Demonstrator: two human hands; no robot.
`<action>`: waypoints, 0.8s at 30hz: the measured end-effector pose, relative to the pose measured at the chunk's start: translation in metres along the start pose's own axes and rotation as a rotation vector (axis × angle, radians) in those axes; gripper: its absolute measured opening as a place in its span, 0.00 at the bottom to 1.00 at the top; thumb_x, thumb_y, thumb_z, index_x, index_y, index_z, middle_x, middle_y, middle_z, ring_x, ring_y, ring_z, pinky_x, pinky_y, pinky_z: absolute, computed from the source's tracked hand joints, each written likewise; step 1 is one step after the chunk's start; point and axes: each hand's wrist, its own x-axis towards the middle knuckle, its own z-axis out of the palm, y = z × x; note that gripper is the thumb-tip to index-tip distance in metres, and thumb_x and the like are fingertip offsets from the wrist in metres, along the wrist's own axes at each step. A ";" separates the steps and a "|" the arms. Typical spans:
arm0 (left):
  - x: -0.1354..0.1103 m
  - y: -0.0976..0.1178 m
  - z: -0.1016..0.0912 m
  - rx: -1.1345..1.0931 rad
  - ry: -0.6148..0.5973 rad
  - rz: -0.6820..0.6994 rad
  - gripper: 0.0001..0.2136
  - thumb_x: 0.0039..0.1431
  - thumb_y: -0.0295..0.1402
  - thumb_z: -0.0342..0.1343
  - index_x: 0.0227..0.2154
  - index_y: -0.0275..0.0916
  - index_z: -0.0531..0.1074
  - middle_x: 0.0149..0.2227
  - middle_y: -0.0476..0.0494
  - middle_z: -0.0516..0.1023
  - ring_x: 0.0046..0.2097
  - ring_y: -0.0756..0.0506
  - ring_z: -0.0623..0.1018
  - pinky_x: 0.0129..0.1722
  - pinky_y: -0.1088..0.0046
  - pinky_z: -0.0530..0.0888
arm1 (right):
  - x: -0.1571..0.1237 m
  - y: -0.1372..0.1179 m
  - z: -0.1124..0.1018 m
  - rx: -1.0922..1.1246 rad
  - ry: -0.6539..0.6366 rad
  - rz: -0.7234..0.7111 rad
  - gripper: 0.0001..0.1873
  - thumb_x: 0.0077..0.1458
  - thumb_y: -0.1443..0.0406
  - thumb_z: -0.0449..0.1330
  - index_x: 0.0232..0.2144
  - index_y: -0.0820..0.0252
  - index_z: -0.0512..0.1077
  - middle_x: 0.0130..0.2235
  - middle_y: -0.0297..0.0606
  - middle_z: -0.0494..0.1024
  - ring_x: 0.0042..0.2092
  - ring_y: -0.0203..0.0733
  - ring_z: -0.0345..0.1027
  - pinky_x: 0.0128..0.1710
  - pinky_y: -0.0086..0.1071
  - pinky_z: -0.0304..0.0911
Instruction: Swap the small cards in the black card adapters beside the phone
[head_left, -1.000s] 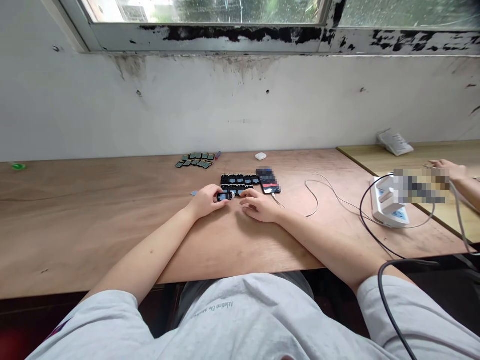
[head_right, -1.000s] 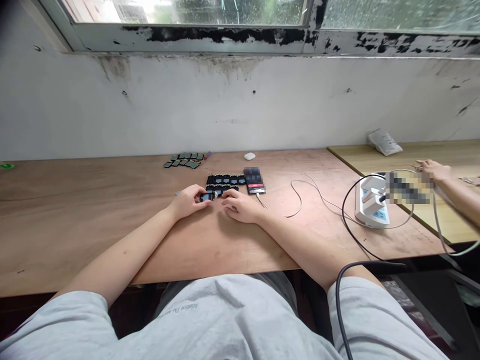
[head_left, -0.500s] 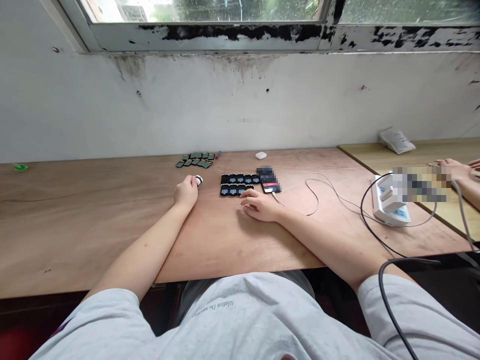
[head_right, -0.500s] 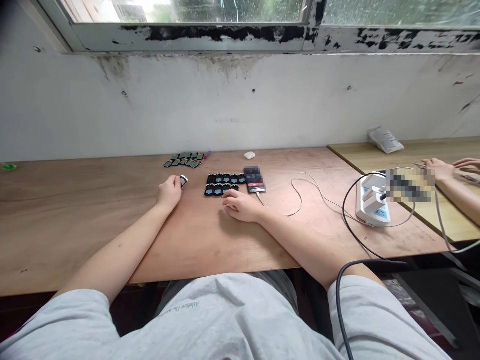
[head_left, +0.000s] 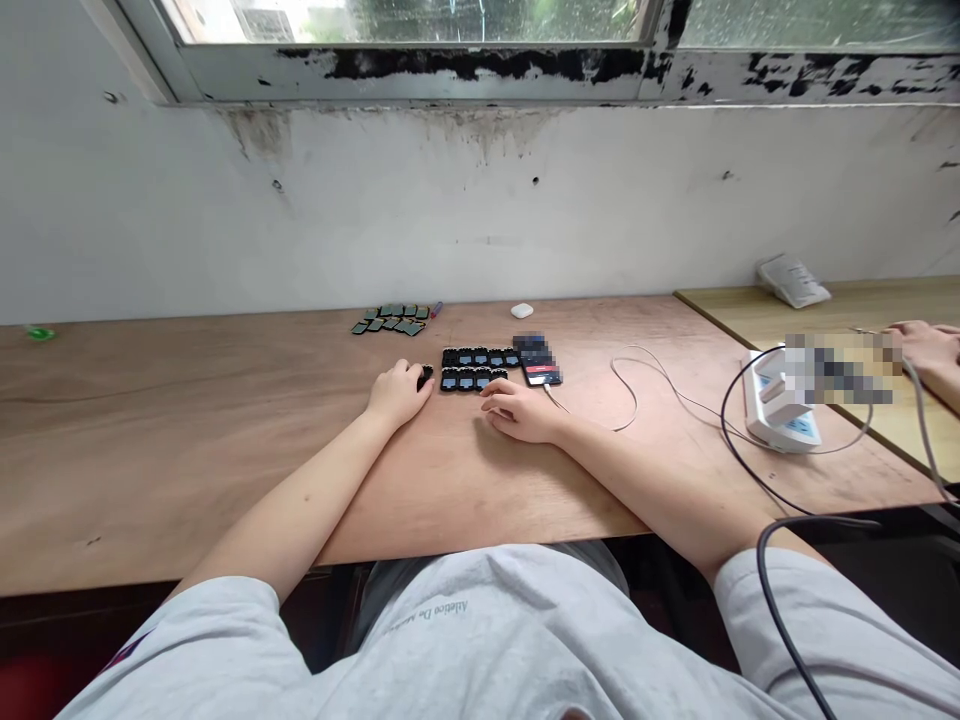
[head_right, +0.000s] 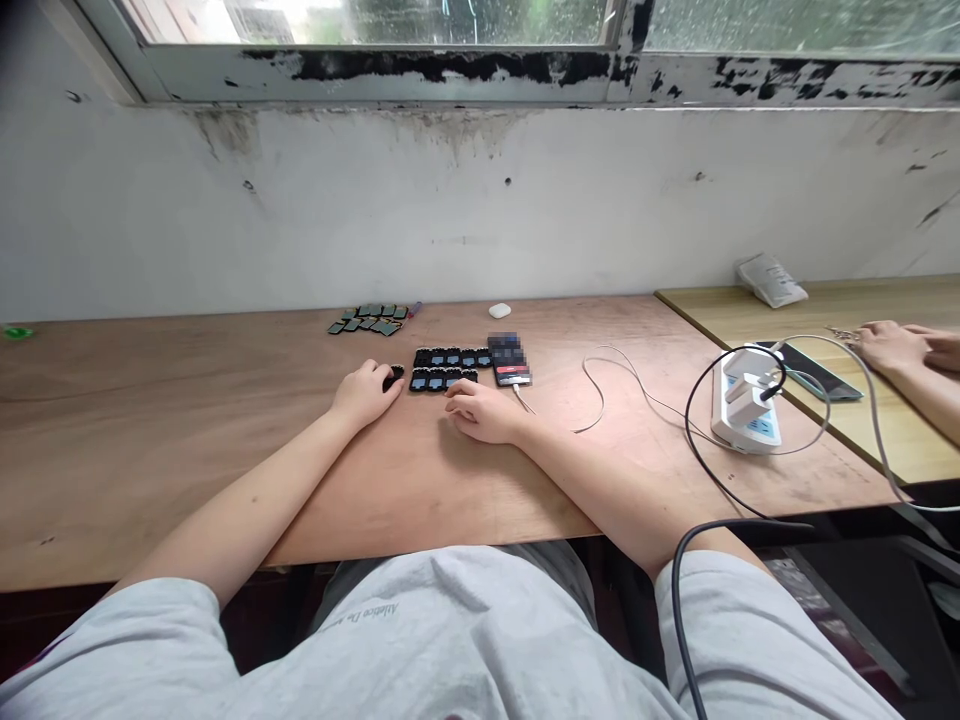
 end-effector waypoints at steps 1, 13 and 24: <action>0.000 -0.002 0.000 -0.013 0.004 0.039 0.18 0.69 0.47 0.49 0.46 0.39 0.76 0.47 0.35 0.75 0.46 0.36 0.79 0.45 0.61 0.73 | 0.000 0.000 0.000 -0.002 -0.005 0.002 0.08 0.64 0.66 0.58 0.43 0.57 0.77 0.55 0.47 0.74 0.39 0.40 0.73 0.43 0.35 0.71; -0.003 0.000 0.003 -0.140 0.036 0.248 0.16 0.68 0.43 0.50 0.45 0.41 0.78 0.41 0.39 0.77 0.45 0.38 0.78 0.46 0.62 0.73 | 0.001 0.003 0.001 -0.141 -0.021 0.025 0.11 0.67 0.63 0.57 0.45 0.57 0.78 0.55 0.47 0.75 0.52 0.46 0.70 0.54 0.39 0.66; 0.001 0.015 0.008 -0.151 0.052 0.225 0.17 0.65 0.52 0.55 0.40 0.41 0.75 0.42 0.39 0.76 0.47 0.36 0.76 0.46 0.59 0.72 | 0.006 0.003 -0.001 -0.526 -0.054 0.345 0.12 0.69 0.60 0.54 0.44 0.57 0.76 0.52 0.46 0.78 0.55 0.52 0.64 0.57 0.44 0.55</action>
